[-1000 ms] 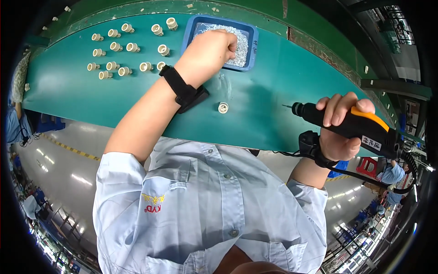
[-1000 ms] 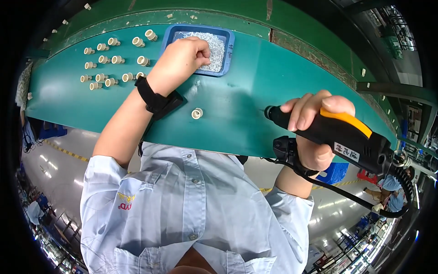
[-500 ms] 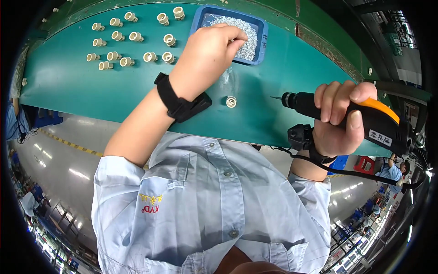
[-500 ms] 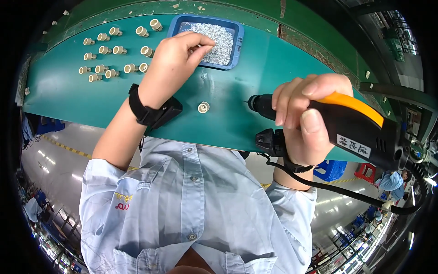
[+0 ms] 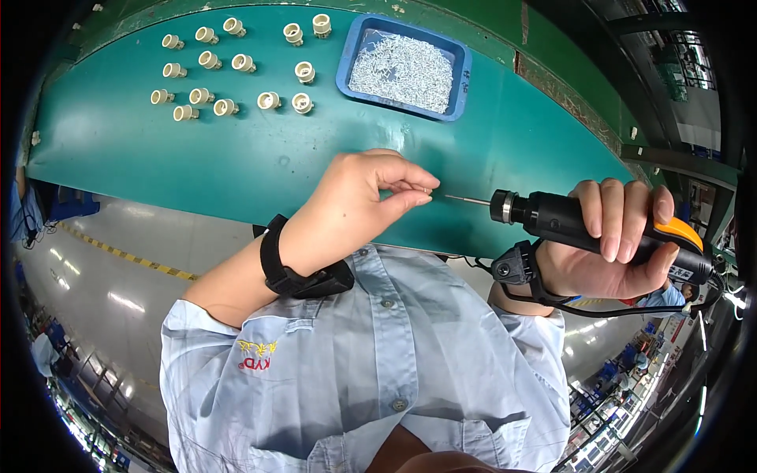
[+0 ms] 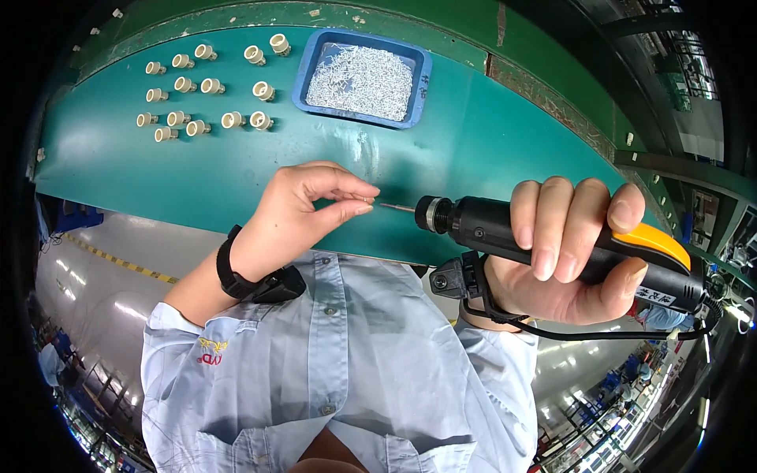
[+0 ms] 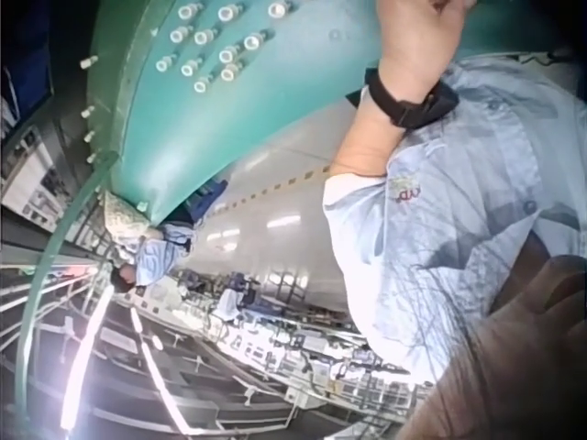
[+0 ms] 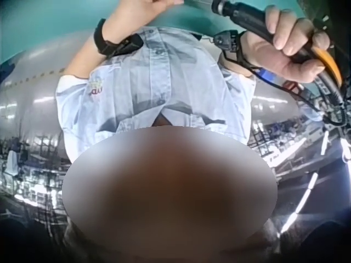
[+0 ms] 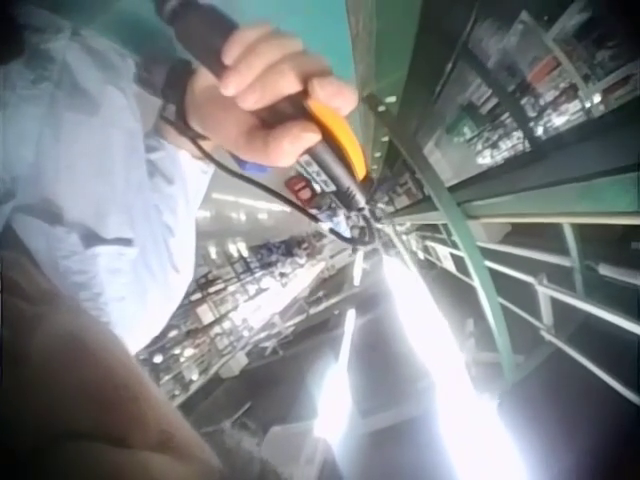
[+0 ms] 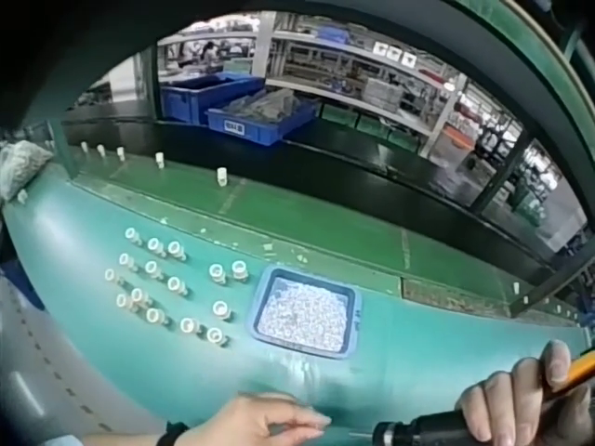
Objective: The person picks up white plastic components, inserts small metal pins from a blue tray into them, and uses a power screwdriver to drive the pins in. This process is repeated for multiple components, which are then placed back on the green work surface.
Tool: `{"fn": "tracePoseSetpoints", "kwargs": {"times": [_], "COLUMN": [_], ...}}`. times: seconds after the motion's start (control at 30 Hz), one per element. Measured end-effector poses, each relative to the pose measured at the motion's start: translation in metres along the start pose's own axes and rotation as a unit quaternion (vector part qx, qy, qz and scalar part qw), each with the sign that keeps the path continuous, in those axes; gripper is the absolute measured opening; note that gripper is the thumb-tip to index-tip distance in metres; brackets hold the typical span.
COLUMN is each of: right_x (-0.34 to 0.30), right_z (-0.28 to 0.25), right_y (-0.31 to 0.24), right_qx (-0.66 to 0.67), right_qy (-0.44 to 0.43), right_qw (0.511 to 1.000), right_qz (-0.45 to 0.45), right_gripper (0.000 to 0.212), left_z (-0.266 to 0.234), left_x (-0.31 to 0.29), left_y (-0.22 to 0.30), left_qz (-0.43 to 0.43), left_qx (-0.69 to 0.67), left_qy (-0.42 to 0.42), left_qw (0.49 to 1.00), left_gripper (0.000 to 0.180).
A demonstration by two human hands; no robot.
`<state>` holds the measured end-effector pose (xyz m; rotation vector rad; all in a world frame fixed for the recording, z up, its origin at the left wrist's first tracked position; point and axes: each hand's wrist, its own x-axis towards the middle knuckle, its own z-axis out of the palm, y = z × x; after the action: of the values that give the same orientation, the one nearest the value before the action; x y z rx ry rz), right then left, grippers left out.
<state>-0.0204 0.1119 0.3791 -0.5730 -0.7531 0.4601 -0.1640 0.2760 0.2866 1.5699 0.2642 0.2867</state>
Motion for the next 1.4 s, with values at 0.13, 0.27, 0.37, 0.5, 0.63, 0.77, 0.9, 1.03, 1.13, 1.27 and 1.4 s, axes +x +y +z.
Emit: {"fn": "tracePoseSetpoints", "kwargs": {"times": [0.13, 0.27, 0.37, 0.5, 0.63, 0.77, 0.9, 1.03, 1.13, 1.27, 1.4], "right_x": [-0.006, -0.014, -0.016, -0.018, -0.019, -0.021, -0.021, -0.022, -0.022, -0.020, -0.017], "right_z": [0.010, 0.012, 0.009, 0.011, 0.011, 0.013, 0.011, 0.007, 0.009, 0.006, 0.001], "right_y": [0.003, 0.009, 0.011, 0.013, 0.016, 0.017, 0.017, 0.024, 0.032, 0.039, 0.038], "right_qx": [-0.025, -0.066, -0.086, -0.086, -0.095, -0.114, -0.159, -0.174, -0.176, -0.173, -0.207], "right_qy": [-0.006, -0.055, -0.106, -0.093, -0.107, -0.097, -0.098, -0.075, -0.059, -0.085, -0.127], "right_qw": [1.000, 0.996, 0.990, 0.990, 0.988, 0.988, 0.982, 0.982, 0.982, 0.981, 0.968], "right_qz": [-0.008, -0.030, -0.042, -0.061, -0.049, -0.043, -0.003, -0.002, -0.034, -0.015, 0.062], "right_gripper": [0.027, 0.029, 0.035, 0.035, 0.035, 0.036, 0.039, 0.042, 0.042, 0.040, 0.037], "left_z": [-0.002, -0.003, -0.004, -0.001, -0.002, -0.004, 0.009, -0.005, -0.004, -0.003, -0.004], "left_x": [0.000, -0.002, -0.003, -0.003, -0.005, -0.004, 0.002, 0.009, 0.011, 0.013, 0.014], "left_y": [0.003, 0.002, 0.001, 0.000, 0.004, 0.007, 0.007, -0.029, -0.041, -0.041, -0.044], "left_qz": [0.051, 0.146, 0.144, 0.161, 0.156, 0.154, 0.176, 0.149, 0.127, 0.130, 0.133], "left_qx": [0.082, 0.226, 0.190, 0.193, 0.233, 0.274, 0.305, 0.234, 0.234, 0.235, 0.226], "left_qy": [-0.034, -0.003, 0.008, -0.014, 0.003, -0.007, 0.056, -0.037, -0.054, -0.052, -0.043], "left_qw": [0.995, 0.963, 0.971, 0.968, 0.960, 0.949, 0.934, 0.960, 0.962, 0.962, 0.964], "left_gripper": [0.011, 0.017, 0.016, 0.016, 0.016, 0.025, 0.029, 0.032, 0.030, 0.027, 0.024]}}
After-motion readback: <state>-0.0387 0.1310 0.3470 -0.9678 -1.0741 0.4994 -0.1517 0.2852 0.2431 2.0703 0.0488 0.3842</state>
